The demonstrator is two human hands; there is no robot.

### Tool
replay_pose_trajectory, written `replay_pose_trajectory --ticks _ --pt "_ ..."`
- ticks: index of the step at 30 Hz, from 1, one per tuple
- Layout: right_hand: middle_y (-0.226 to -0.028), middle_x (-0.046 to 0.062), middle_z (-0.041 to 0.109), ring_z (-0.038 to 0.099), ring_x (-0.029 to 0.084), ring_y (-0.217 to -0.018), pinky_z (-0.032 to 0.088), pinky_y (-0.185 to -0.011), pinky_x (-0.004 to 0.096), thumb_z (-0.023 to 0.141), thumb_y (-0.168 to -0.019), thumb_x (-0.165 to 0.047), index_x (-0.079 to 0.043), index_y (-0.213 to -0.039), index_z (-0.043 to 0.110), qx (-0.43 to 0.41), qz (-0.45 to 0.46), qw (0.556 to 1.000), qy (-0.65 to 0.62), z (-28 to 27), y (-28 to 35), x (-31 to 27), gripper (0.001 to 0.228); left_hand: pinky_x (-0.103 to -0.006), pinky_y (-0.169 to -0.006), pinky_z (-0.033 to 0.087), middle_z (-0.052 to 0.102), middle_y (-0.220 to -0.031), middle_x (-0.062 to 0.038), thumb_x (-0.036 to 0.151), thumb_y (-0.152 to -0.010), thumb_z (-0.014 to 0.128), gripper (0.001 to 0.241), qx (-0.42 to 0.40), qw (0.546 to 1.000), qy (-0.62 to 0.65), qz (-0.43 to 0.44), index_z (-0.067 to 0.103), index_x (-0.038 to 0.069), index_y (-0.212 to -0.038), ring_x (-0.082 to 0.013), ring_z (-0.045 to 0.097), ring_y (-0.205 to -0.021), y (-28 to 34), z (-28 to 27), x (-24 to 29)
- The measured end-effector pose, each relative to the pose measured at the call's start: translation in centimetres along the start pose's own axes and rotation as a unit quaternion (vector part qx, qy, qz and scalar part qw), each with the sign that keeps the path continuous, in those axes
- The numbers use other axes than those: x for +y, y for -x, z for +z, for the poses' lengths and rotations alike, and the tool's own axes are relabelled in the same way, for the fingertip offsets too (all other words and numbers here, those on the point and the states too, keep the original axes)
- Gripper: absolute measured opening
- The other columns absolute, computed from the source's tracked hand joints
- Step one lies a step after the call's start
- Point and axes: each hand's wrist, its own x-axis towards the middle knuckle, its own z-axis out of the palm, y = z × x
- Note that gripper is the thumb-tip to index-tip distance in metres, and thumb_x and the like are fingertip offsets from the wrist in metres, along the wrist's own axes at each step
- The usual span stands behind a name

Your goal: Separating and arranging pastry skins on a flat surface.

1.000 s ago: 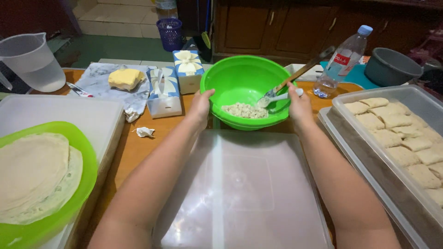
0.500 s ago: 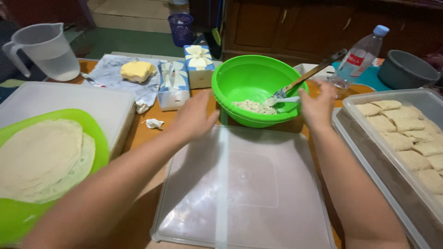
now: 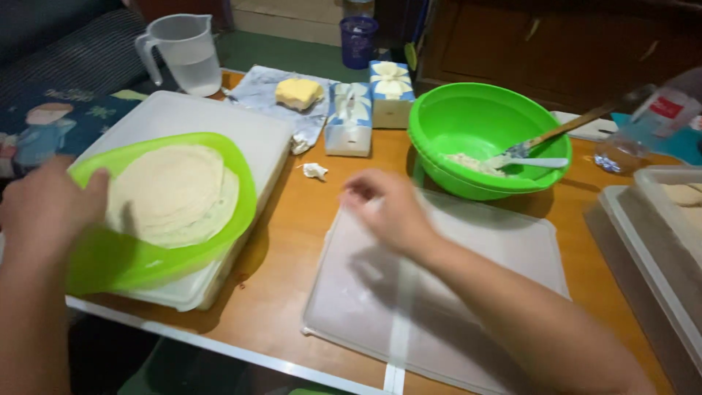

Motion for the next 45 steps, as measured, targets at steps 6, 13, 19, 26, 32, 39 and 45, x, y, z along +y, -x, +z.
replay_pose_trajectory --ticks 6,13,19,26,32,39,45 --pt "-0.089 0.006 0.071 0.068 0.012 -0.064 0.057 -0.050 0.034 0.060 -0.097 -0.034 -0.010 -0.124 0.064 -0.183 0.288 0.928 -0.151 10.6 -3.0 -3.8 0.036 -0.0549 -0.094 0.049 0.066 -0.124 -0.034 0.040 -0.099 0.062 0.062 -0.017 0.996 0.035 -0.077 0.058 -0.002 -0.144 -0.0508 0.064 -0.109 -0.6 5.8 -7.5" --pt "-0.077 0.013 0.070 0.068 0.015 -0.061 0.055 -0.055 0.030 0.059 -0.104 -0.031 0.002 -0.100 0.059 -0.145 0.254 0.917 -0.273 19.1 -4.8 3.8 0.034 -0.0508 -0.097 0.050 0.069 -0.126 -0.031 0.017 -0.101 0.063 0.050 0.052 0.988 0.140 -0.042 0.058 0.001 -0.149 -0.0457 0.067 -0.112 1.1 5.5 -8.0" --pt "-0.076 0.009 0.071 0.067 0.013 -0.060 0.055 -0.056 0.028 0.061 -0.102 -0.032 0.000 -0.096 0.063 -0.098 0.276 0.926 -0.239 11.0 -0.3 4.7 0.032 -0.0453 -0.080 0.055 0.067 -0.118 -0.026 0.004 -0.111 0.049 0.039 0.022 0.922 0.386 0.021 0.048 0.002 -0.150 -0.0333 0.069 -0.096 5.1 3.9 -2.2" --pt "-0.086 0.005 0.071 0.066 0.012 -0.068 0.056 -0.063 0.026 0.061 -0.099 -0.030 -0.003 -0.104 0.067 -0.034 0.339 0.908 -0.245 -4.5 9.8 3.5 0.029 -0.0409 -0.091 0.055 0.069 -0.125 -0.020 0.006 -0.103 0.055 0.045 -0.084 0.920 0.364 0.117 0.053 0.008 -0.148 -0.0261 0.069 -0.109 14.9 -4.3 11.2" --pt "-0.077 0.002 0.066 0.061 0.011 -0.064 0.050 -0.062 0.026 0.061 -0.099 -0.029 -0.003 -0.098 0.067 -0.010 0.389 0.899 -0.199 -12.5 17.6 3.2 0.027 -0.0360 -0.090 0.057 0.071 -0.123 -0.014 0.007 -0.092 0.064 0.053 -0.254 0.850 0.445 0.125 0.055 0.018 -0.143 -0.0193 0.070 -0.108 20.1 -4.4 19.0" --pt "-0.063 -0.002 0.058 0.051 0.007 -0.055 0.042 -0.052 0.025 0.063 -0.098 -0.028 -0.004 -0.093 0.069 -0.029 0.477 0.875 -0.082 -14.6 24.4 5.6 0.025 -0.0350 -0.082 0.061 0.077 -0.108 -0.012 0.006 -0.090 0.064 0.051 -0.340 0.820 0.428 0.169 0.054 0.021 -0.138 -0.0196 0.078 -0.093 22.4 -1.4 23.0" --pt "-0.061 0.000 0.058 0.049 0.010 -0.052 0.040 -0.048 0.029 0.068 -0.096 -0.026 -0.001 -0.090 0.068 0.000 0.481 0.872 -0.092 -13.8 27.3 6.3 0.026 -0.0374 -0.084 0.060 0.079 -0.101 -0.017 0.007 -0.089 0.065 0.051 -0.354 0.830 0.383 0.198 0.056 0.021 -0.138 -0.0246 0.079 -0.095 22.9 -0.1 23.5"
